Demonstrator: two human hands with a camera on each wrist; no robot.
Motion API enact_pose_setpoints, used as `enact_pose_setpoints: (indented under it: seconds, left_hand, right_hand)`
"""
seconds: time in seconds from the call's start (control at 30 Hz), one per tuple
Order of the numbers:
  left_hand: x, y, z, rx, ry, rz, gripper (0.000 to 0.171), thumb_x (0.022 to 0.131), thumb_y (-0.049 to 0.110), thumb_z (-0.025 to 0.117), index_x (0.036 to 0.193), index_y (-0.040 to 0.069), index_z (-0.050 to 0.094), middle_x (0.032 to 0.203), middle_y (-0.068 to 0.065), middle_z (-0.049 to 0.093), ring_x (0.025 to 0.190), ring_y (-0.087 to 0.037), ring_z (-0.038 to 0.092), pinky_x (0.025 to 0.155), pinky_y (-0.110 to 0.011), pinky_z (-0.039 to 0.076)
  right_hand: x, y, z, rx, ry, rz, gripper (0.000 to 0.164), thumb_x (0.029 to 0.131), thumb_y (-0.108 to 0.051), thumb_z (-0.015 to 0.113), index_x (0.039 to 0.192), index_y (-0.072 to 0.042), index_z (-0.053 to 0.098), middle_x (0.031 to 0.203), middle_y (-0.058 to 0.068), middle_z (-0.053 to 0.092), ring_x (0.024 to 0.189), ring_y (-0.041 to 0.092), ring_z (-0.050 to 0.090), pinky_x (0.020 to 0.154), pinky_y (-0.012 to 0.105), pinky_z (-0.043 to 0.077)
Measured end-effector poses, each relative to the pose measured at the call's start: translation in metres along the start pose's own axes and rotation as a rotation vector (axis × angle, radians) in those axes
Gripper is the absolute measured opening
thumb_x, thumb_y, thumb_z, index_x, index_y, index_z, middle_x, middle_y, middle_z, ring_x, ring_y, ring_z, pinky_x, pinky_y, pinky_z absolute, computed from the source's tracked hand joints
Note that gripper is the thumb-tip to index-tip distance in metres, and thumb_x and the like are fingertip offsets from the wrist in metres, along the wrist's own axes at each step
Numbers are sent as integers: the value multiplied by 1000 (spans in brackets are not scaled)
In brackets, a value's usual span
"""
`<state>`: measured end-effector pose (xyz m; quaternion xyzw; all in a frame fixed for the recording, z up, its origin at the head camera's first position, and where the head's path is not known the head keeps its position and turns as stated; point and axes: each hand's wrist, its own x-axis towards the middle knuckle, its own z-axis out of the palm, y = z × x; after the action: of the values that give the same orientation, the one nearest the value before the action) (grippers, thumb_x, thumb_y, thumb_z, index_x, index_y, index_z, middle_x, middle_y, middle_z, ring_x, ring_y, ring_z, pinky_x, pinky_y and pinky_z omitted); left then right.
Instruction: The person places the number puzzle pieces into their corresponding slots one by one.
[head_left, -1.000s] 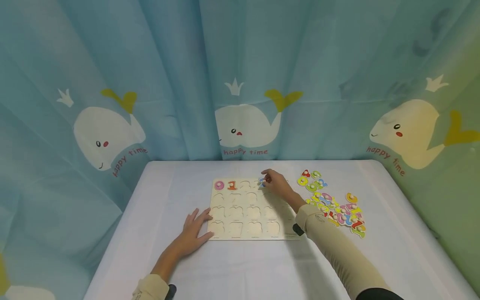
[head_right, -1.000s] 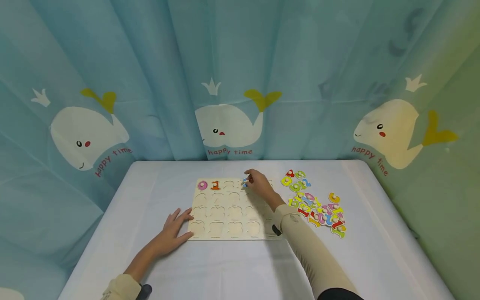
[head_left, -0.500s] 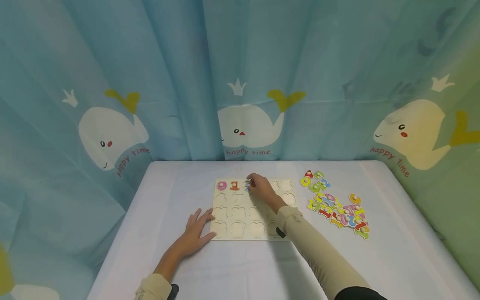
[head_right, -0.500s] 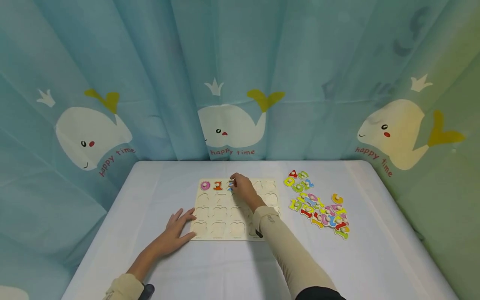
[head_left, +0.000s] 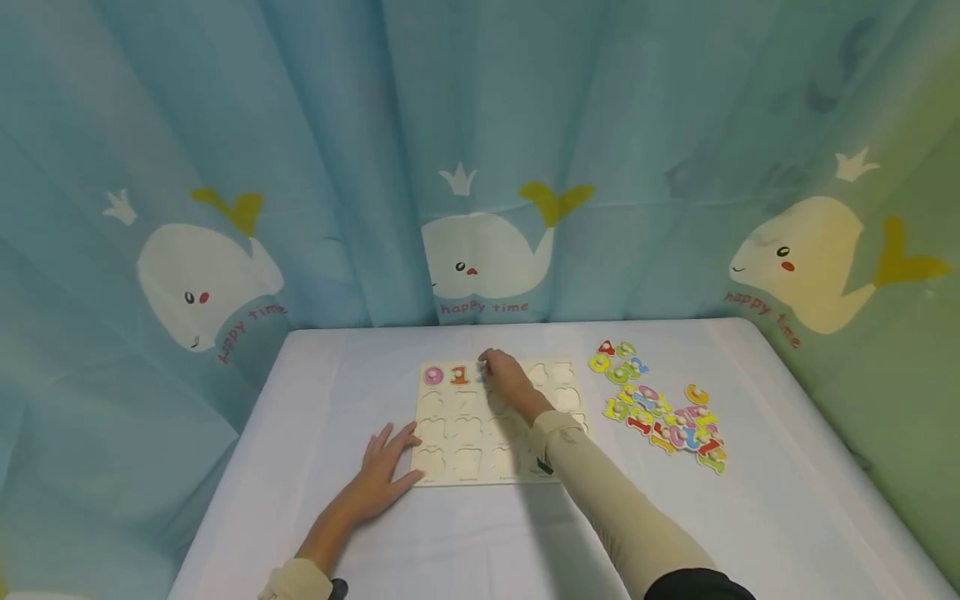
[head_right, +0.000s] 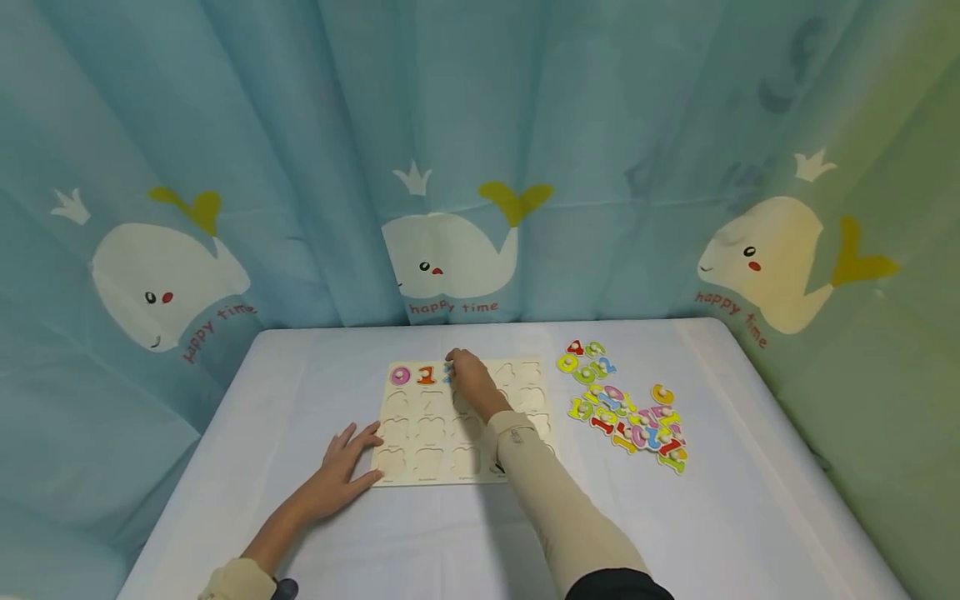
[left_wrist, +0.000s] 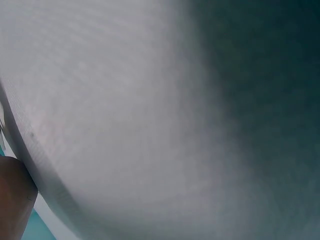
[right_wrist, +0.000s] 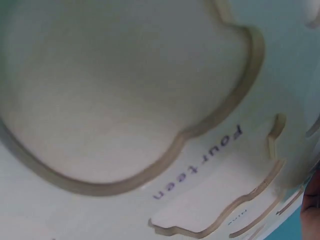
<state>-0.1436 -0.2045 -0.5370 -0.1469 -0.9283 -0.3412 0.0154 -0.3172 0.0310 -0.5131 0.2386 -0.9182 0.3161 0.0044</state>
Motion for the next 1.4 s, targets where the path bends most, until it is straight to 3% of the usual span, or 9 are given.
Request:
enact_pose_setpoints:
  seconds: [0.27,0.53,0.8,1.03,1.2,1.4]
  left_hand:
    - [-1,0,3,5,16,14,39,87,23,66,120,9,53,147,-13,36,137,-43,15,108,-59,4]
    - [-1,-3,1,0,-38,-37,40,88,28,65,122,13,51,150,-9,31,139,-39,10,110,-55,0]
    - [6,-4,-4,16,-20,2,41,87,25,66,121,9,51,149,-13,31,138,-42,10,108,-60,0]
    - [1,-4,3,-5,-25,-8,40,87,25,66,121,10,51,149,-12,32,138,-41,11,108,-60,0]
    - [-3,-4,5,-34,-54,-27,40,88,28,64,122,11,51,150,-10,31,138,-41,10,108,-58,-3]
    - [-2,-5,3,-36,6,33,39,87,26,65,120,9,52,147,-14,36,136,-46,14,107,-62,0]
  right_hand:
    - [-11,19,-15,87,2,68,36,89,-1,61,123,5,51,98,12,55,90,24,57,80,36,49]
    - [-25,53,-48,62,24,198,34,93,-7,56,125,1,50,102,13,58,93,25,56,85,40,48]
    - [-37,77,-79,31,67,254,34,95,-10,54,127,1,49,104,15,57,94,27,56,86,40,48]
    - [-55,98,-99,-114,233,169,25,93,-1,51,116,8,55,93,18,56,83,29,53,71,40,48]
    - [-67,113,-116,-114,282,245,27,94,-2,51,117,11,52,98,24,55,89,34,54,75,44,48]
    - [-73,126,-127,-139,302,265,29,92,-3,55,116,12,52,101,27,55,92,38,55,78,47,49]
